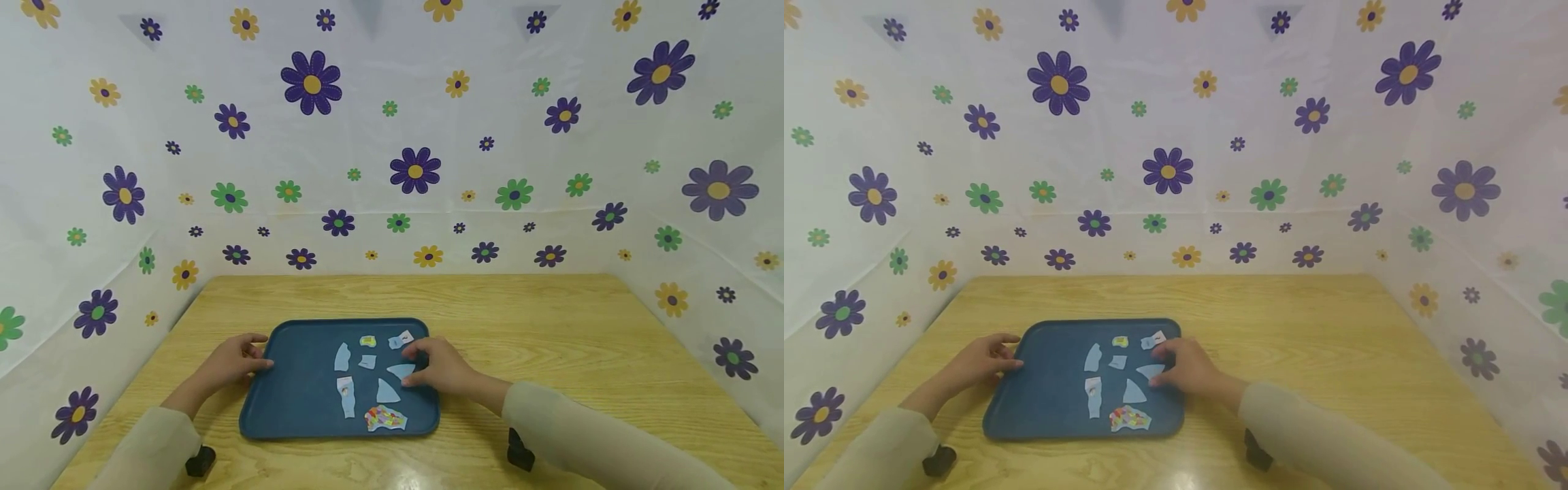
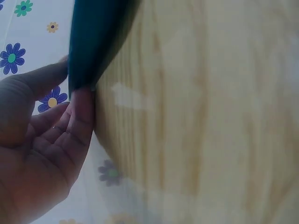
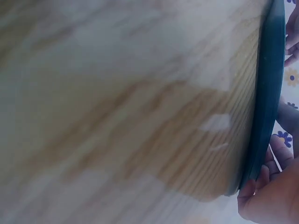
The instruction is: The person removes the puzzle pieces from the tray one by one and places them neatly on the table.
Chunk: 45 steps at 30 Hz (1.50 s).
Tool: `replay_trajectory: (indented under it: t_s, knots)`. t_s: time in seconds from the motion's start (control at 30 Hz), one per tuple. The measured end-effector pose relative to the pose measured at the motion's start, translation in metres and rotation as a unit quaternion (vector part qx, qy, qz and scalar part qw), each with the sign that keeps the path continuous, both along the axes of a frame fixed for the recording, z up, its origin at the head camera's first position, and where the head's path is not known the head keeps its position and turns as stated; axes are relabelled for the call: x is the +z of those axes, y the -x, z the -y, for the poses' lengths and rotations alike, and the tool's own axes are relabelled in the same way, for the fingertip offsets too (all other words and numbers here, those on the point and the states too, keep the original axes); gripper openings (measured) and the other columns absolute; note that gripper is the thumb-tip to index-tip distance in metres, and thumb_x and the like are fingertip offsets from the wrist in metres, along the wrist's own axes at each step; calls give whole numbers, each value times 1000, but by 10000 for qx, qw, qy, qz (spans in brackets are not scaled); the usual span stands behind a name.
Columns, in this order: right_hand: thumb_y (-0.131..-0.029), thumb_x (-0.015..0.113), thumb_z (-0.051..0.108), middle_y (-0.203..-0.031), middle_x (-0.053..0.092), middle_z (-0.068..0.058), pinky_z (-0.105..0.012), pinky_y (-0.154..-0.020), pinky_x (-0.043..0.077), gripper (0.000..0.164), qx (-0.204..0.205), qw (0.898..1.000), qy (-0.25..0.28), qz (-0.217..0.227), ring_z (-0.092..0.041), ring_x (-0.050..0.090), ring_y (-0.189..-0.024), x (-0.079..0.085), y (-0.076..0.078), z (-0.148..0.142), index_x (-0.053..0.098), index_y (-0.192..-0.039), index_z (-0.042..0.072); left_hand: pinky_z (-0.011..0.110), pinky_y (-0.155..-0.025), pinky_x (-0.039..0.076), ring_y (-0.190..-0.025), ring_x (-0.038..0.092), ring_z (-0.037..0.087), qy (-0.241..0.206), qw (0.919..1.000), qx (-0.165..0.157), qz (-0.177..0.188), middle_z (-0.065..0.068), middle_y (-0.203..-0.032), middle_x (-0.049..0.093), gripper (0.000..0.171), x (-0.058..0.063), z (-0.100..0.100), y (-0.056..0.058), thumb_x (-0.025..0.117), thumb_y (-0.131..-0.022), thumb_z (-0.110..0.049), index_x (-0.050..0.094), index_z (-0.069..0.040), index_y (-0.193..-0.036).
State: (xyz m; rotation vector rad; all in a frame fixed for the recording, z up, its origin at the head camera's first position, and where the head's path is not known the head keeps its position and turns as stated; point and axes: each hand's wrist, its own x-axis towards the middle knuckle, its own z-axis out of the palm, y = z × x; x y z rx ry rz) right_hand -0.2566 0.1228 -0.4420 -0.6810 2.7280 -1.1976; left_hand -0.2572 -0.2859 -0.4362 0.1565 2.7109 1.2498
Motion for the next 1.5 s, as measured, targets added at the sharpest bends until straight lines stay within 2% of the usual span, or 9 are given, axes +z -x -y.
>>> replay_trajectory:
  t_s: [0.2, 0.5, 1.0, 1.23, 1.5]
  knots:
    - [-71, 89, 20, -100, 62, 1, -40, -87, 43, 40, 162, 9999, -28, 39, -17, 53, -94, -1, -1, 3, 71, -105, 9, 36, -61, 53, -73, 57, 22, -238, 9996, 67, 136, 11, -89, 56, 58, -5, 1, 1, 73, -86, -8, 47, 11, -134]
    - [-69, 89, 12, -96, 61, -1, -37, -82, 43, 37, 255, 9997, -35, -5, -18, 52, -89, 4, -5, 8, 71, -101, 5, 37, -60, 52, -73, 56, 22, -328, 9990, 139, 252, 12, -89, 55, 56, -6, 0, 1, 72, -87, -5, 46, 9, -135]
    - [-72, 87, 14, -86, 58, 2, -31, -75, 43, 28, 530, 9980, -288, -181, -15, 51, -82, 2, 1, 8, 71, -93, 8, 38, -62, 51, -73, 54, 23, -634, 9972, -81, 384, 12, -89, 55, 57, -8, 4, 5, 68, -90, -5, 39, 9, -138]
    - [-75, 85, 14, -84, 58, 2, -30, -73, 43, 25, 696, 9961, -367, -387, -14, 51, -80, 2, 2, 8, 71, -94, 7, 38, -64, 50, -81, 53, 24, -602, 9975, -81, 359, 13, -98, 50, 56, -8, 3, 4, 67, -91, -6, 40, 9, -137]
    - [-76, 84, 14, -85, 58, 1, -31, -74, 43, 24, 677, 9968, -269, -344, -15, 51, -81, 6, -1, 9, 71, -94, 6, 37, -68, 50, -86, 54, 25, -667, 9972, -146, 298, 15, -102, 50, 55, -7, 1, 2, 65, -92, -3, 38, 12, -137]
